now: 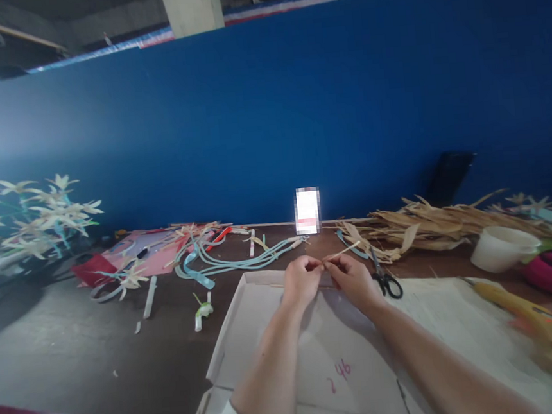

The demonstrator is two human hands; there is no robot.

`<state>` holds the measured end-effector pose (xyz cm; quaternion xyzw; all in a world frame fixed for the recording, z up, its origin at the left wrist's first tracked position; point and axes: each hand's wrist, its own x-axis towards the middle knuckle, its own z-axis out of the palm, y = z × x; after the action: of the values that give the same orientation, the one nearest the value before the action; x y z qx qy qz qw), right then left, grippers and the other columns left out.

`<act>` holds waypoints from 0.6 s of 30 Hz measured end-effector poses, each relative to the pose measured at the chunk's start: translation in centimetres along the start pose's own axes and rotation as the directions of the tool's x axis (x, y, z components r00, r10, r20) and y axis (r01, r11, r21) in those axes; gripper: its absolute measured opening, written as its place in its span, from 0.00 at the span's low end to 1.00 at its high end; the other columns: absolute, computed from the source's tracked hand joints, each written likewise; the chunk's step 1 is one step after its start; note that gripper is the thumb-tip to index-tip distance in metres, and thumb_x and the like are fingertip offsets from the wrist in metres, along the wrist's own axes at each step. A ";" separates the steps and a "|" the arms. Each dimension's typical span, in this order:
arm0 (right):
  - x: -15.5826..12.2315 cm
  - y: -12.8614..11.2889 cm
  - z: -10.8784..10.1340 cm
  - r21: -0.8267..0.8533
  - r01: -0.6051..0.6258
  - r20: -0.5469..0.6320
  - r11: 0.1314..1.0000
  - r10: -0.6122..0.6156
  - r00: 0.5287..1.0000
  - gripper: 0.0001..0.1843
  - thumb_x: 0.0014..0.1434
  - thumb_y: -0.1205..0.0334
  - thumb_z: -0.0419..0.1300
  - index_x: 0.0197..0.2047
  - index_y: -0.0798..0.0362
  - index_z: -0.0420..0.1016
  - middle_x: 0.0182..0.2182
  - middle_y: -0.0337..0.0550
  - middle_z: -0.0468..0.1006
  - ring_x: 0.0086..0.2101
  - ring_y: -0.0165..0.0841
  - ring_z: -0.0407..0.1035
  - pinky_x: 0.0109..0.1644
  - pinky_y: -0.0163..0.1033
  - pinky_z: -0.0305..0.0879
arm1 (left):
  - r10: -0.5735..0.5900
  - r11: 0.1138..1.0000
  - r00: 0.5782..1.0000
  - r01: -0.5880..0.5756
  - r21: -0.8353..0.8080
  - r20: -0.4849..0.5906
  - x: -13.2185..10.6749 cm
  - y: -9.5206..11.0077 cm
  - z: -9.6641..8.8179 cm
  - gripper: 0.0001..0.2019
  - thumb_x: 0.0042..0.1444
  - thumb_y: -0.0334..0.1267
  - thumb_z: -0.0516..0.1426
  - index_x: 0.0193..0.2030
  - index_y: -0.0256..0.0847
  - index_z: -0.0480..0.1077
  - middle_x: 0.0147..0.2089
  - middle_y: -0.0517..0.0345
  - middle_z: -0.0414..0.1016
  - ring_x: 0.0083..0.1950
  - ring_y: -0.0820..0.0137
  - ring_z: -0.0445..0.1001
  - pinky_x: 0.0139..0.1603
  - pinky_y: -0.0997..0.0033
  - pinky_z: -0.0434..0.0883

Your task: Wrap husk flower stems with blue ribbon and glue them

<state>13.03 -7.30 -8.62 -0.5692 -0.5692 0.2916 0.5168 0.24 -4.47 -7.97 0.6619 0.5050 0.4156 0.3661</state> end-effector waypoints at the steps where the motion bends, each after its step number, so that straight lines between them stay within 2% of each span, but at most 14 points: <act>1: 0.0 -0.1 0.0 -0.006 -0.001 -0.006 1.000 0.001 1.000 0.14 0.53 0.53 0.54 0.35 0.54 0.72 0.16 0.35 0.67 0.17 0.28 0.58 0.21 0.33 0.55 | 0.006 1.000 1.000 -0.006 -0.014 0.007 0.0 -0.1 0.0 0.07 0.47 0.40 0.57 0.30 0.40 0.73 0.30 0.58 0.75 0.32 0.73 0.70 0.33 0.75 0.63; 9: 0.2 0.0 -0.3 -0.020 0.010 -0.006 1.000 -0.011 1.000 0.14 0.52 0.53 0.55 0.33 0.55 0.74 0.16 0.36 0.67 0.17 0.27 0.57 0.23 0.33 0.55 | -0.011 0.997 1.000 0.013 -0.076 0.022 0.2 -0.3 0.0 0.07 0.47 0.39 0.56 0.29 0.38 0.73 0.29 0.58 0.75 0.32 0.73 0.70 0.33 0.75 0.64; 13: 0.1 -0.1 -0.2 0.036 -0.006 -0.007 0.999 0.006 1.000 0.13 0.51 0.53 0.56 0.33 0.55 0.73 0.18 0.36 0.68 0.18 0.27 0.57 0.21 0.32 0.54 | 0.007 0.999 1.000 -0.006 -0.053 0.007 0.2 -0.1 0.0 0.07 0.46 0.39 0.56 0.28 0.38 0.72 0.28 0.58 0.74 0.30 0.73 0.70 0.32 0.75 0.63; 18: 0.0 -0.6 -0.1 0.115 -0.042 -0.009 0.992 0.043 0.999 0.13 0.51 0.53 0.57 0.31 0.55 0.71 0.14 0.33 0.63 0.17 0.26 0.56 0.20 0.31 0.52 | 0.032 0.999 0.999 -0.032 -0.040 -0.001 0.0 0.3 -0.1 0.07 0.46 0.38 0.55 0.27 0.38 0.72 0.27 0.59 0.74 0.30 0.74 0.69 0.32 0.76 0.63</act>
<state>12.91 -7.47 -8.09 -0.5520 -0.5363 0.3315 0.5457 0.22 -4.50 -7.69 0.6624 0.4860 0.4314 0.3727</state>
